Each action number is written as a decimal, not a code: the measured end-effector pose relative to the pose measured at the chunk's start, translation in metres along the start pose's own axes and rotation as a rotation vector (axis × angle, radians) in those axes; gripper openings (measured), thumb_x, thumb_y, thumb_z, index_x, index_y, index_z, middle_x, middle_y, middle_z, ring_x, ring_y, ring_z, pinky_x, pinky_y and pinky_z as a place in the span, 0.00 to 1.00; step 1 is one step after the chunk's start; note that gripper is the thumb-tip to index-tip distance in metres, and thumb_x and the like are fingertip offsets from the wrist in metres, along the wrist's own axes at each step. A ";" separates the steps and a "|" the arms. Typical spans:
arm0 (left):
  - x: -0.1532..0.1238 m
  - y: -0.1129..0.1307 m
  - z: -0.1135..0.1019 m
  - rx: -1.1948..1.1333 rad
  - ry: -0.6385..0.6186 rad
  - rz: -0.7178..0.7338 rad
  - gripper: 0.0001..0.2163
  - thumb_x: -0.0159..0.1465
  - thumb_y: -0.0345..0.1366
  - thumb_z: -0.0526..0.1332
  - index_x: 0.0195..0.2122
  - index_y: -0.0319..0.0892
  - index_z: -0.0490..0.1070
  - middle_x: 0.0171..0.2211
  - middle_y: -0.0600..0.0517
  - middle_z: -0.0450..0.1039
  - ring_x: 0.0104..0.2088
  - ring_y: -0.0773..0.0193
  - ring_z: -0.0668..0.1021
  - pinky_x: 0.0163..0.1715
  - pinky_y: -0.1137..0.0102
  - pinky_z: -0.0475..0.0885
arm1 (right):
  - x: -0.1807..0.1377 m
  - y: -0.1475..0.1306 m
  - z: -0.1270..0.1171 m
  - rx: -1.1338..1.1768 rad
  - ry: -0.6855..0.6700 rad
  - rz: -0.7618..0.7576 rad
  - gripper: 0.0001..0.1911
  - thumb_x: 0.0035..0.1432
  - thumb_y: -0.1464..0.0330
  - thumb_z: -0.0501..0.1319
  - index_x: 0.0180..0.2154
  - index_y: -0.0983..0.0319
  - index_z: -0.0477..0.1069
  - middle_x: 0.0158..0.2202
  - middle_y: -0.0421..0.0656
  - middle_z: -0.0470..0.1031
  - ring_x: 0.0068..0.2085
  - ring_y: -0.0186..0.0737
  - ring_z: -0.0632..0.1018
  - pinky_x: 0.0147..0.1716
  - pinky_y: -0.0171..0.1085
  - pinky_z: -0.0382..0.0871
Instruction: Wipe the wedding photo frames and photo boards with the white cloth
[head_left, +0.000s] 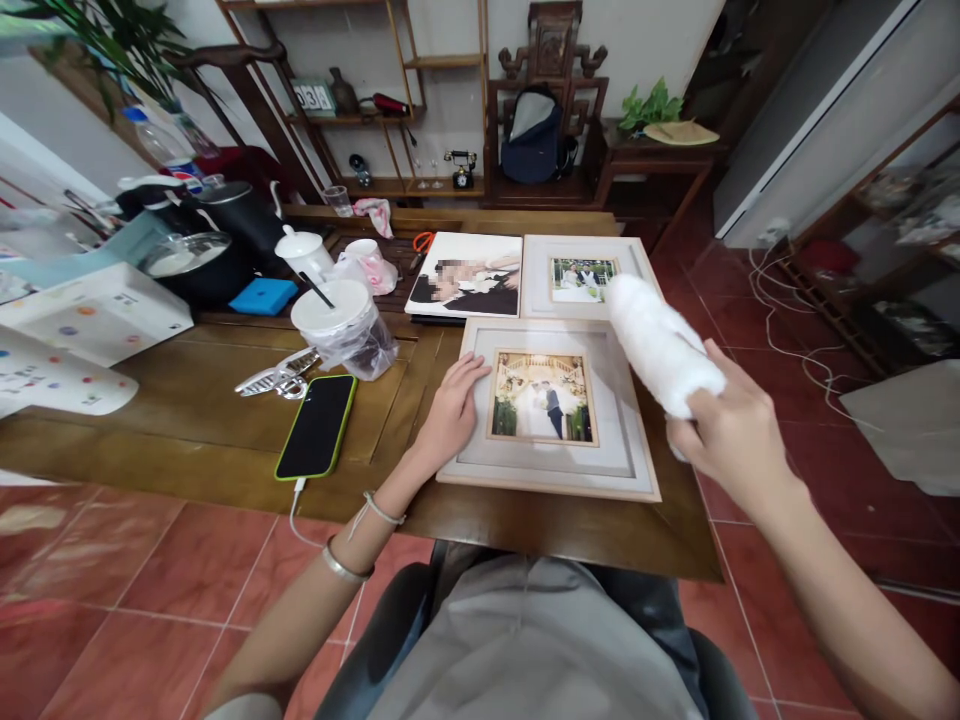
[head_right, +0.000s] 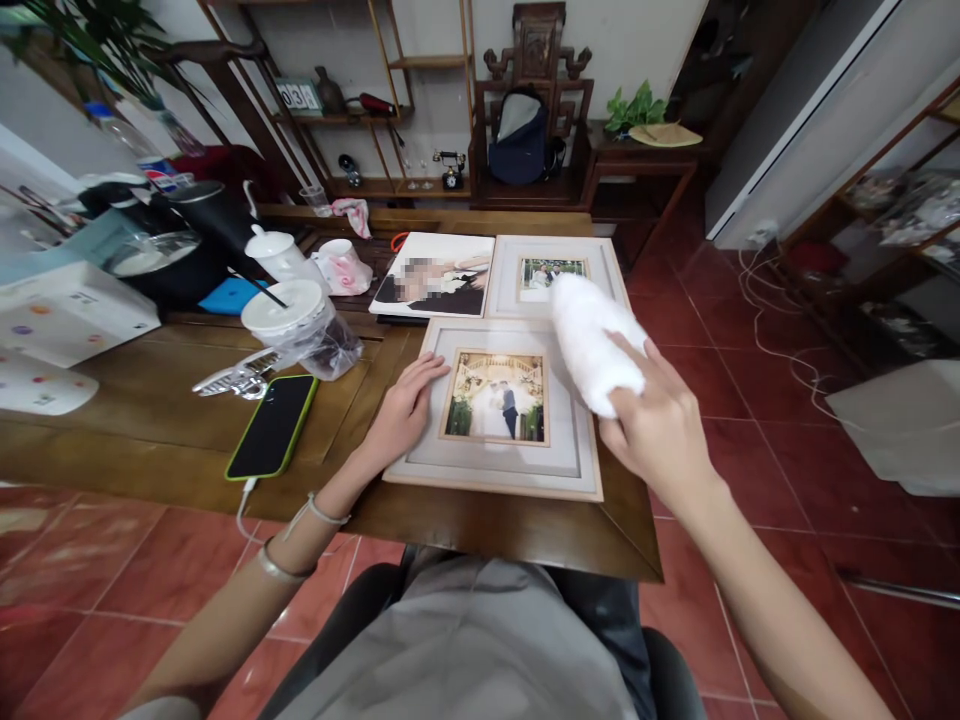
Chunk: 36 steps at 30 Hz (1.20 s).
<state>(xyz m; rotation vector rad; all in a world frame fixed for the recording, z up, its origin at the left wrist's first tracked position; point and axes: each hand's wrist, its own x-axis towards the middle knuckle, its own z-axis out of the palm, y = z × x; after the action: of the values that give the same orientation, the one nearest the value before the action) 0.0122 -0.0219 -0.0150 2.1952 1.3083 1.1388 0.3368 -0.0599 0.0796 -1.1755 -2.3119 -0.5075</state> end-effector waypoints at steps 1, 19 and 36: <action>0.000 0.000 0.001 -0.001 0.005 0.001 0.19 0.66 0.24 0.47 0.54 0.41 0.70 0.58 0.42 0.69 0.64 0.55 0.65 0.63 0.48 0.60 | 0.005 0.005 0.007 -0.002 -0.027 0.040 0.12 0.46 0.81 0.55 0.21 0.59 0.68 0.57 0.52 0.72 0.61 0.59 0.68 0.60 0.56 0.65; 0.004 -0.001 0.001 -0.001 0.015 -0.007 0.18 0.66 0.25 0.47 0.53 0.41 0.70 0.57 0.43 0.71 0.63 0.57 0.67 0.63 0.50 0.62 | -0.020 -0.063 0.011 0.116 -0.368 -0.211 0.15 0.43 0.81 0.56 0.30 0.60 0.75 0.54 0.52 0.74 0.58 0.59 0.71 0.59 0.52 0.67; 0.009 -0.004 0.000 -0.008 0.005 -0.044 0.18 0.65 0.24 0.47 0.52 0.40 0.70 0.56 0.42 0.71 0.63 0.57 0.66 0.64 0.52 0.61 | 0.053 0.002 0.061 0.002 -0.258 0.003 0.16 0.47 0.82 0.56 0.35 0.66 0.77 0.63 0.51 0.65 0.65 0.60 0.61 0.60 0.60 0.61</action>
<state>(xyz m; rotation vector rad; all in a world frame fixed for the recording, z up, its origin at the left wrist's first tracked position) 0.0124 -0.0123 -0.0130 2.1477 1.3450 1.1320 0.2960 0.0075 0.0608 -1.3094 -2.5240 -0.3705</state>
